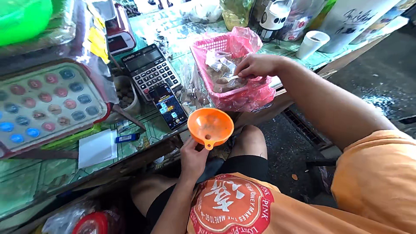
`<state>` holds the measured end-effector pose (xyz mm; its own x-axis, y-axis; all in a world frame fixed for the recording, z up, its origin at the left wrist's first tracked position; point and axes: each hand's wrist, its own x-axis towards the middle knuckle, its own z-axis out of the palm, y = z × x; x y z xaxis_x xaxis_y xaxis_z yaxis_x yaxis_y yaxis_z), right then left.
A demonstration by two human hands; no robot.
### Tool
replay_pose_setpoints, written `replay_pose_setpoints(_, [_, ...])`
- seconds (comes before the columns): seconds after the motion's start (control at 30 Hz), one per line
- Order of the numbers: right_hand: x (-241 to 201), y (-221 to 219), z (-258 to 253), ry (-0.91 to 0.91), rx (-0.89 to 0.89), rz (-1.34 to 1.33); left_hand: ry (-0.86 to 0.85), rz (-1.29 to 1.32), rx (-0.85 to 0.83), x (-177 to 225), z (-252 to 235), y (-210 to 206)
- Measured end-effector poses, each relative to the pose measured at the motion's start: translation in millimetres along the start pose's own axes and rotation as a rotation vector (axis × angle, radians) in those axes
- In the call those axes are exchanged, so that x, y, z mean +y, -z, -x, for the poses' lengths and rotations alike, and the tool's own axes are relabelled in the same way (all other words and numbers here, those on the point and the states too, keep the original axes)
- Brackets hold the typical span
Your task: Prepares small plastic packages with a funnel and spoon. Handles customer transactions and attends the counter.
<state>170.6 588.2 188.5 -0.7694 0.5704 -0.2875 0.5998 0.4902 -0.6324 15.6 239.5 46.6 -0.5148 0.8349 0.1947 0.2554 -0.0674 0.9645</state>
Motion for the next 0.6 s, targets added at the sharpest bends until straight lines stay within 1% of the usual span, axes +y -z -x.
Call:
replay_pose_setpoints(0.27, [-7.6, 0.6, 17.7, 0.002, 0.067, -0.059, 0.022, -0.109, -0.072, -1.8, -29.4, -27.9])
replay_pose_setpoints(0.4, [-15.7, 4.6, 30.4, 0.052, 0.078, -0.077, -0.026, -0.124, -0.057, -4.0, -36.5, -31.9])
replay_pose_setpoints(0.53, [-41.5, -1.1, 55.1, 0.149, 0.068, 0.024, -0.081, -0.120, -0.047, -4.4, -38.9, -32.9])
replay_pose_setpoints(0.6, [-55.8, -14.7, 67.4, 0.225, 0.082, 0.138, -0.092, -0.112, -0.037, -4.0, -38.2, -31.8])
